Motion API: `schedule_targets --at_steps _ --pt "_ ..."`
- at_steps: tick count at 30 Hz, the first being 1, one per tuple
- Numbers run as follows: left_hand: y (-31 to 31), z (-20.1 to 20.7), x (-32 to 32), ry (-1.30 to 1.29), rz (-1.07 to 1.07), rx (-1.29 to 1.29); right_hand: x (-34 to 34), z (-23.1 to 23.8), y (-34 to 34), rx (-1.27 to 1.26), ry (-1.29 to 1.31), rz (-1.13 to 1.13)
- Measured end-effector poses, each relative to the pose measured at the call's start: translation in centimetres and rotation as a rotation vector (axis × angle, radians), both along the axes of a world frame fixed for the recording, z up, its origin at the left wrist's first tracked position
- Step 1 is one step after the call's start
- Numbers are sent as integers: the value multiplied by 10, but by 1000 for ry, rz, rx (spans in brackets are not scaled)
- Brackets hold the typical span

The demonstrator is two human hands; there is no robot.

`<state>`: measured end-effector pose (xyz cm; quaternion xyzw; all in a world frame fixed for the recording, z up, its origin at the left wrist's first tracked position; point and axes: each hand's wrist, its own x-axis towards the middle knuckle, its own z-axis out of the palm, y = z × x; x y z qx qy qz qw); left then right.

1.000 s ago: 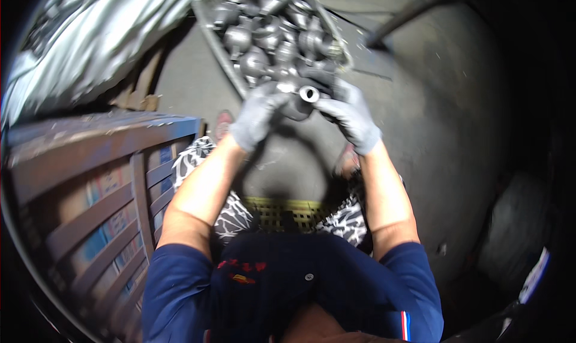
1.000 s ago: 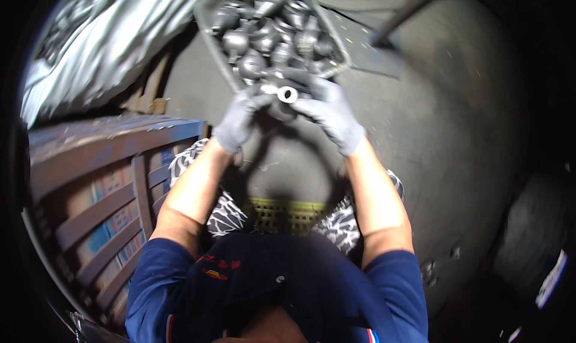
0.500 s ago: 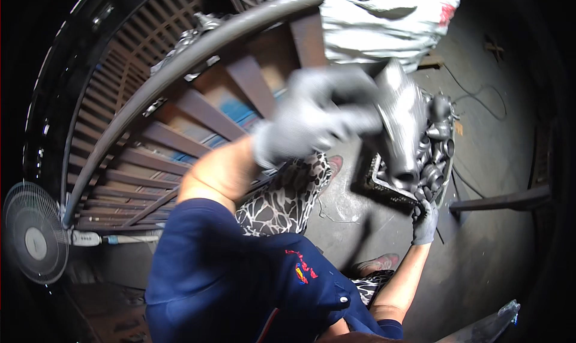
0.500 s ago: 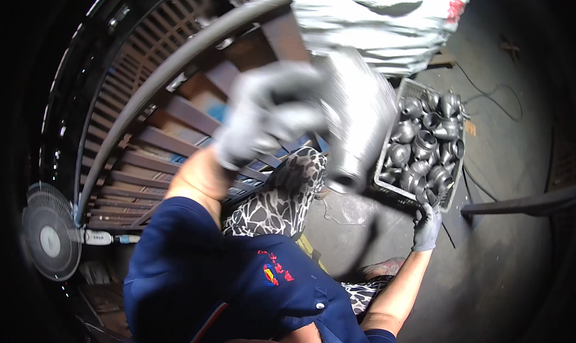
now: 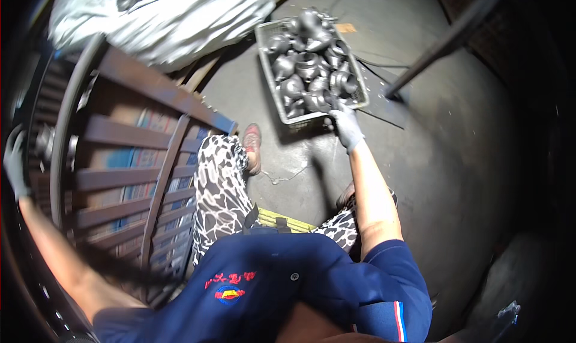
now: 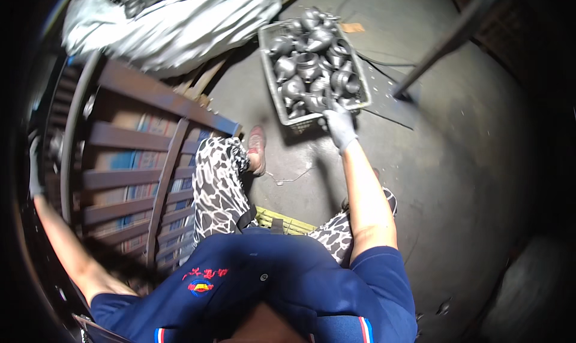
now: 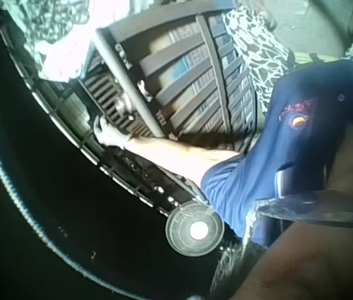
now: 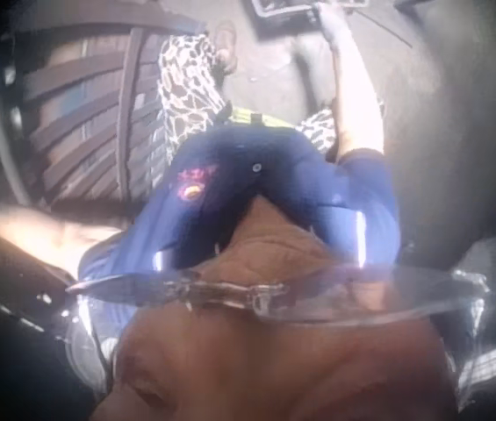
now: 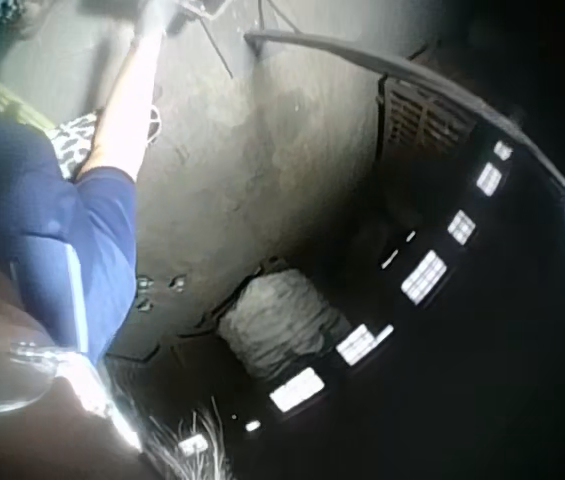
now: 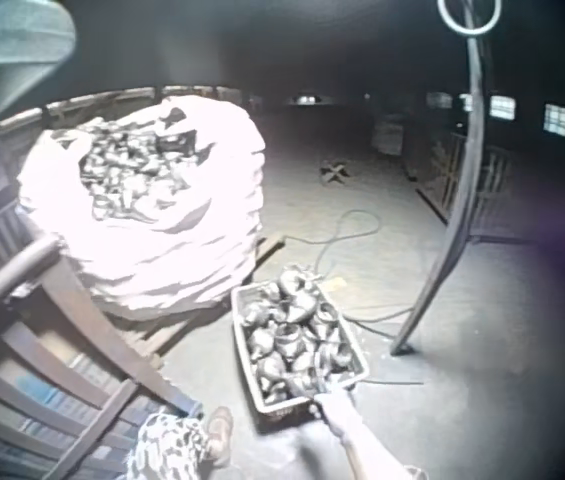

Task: Clean and inspect metal cast parts using a small handheld file.

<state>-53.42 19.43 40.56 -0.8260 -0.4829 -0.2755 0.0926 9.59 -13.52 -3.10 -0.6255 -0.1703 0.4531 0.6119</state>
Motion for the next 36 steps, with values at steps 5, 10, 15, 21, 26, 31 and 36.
schedule_targets --at_steps 5,10,15,21,26,31,36 --pt "-150 -49 218 -488 -402 19 0 32 -8 -32 -20 -30" --pt "-175 -166 387 -156 -771 -268 -2 31 -15 -26 35 -17" --pt "-88 -326 516 -415 -723 -906 -4 54 -15 -4 166 -74" --pt "-51 -425 648 -438 -608 -950 8 54 -19 -36 160 -68" --pt "3 -471 713 -279 -553 -767 14 60 -15 -40 151 -43" --pt "21 -490 720 -195 -512 -768 14 60 -18 -27 149 -14" --pt "9 -467 700 -216 -633 -848 16 59 -19 -12 140 -86"
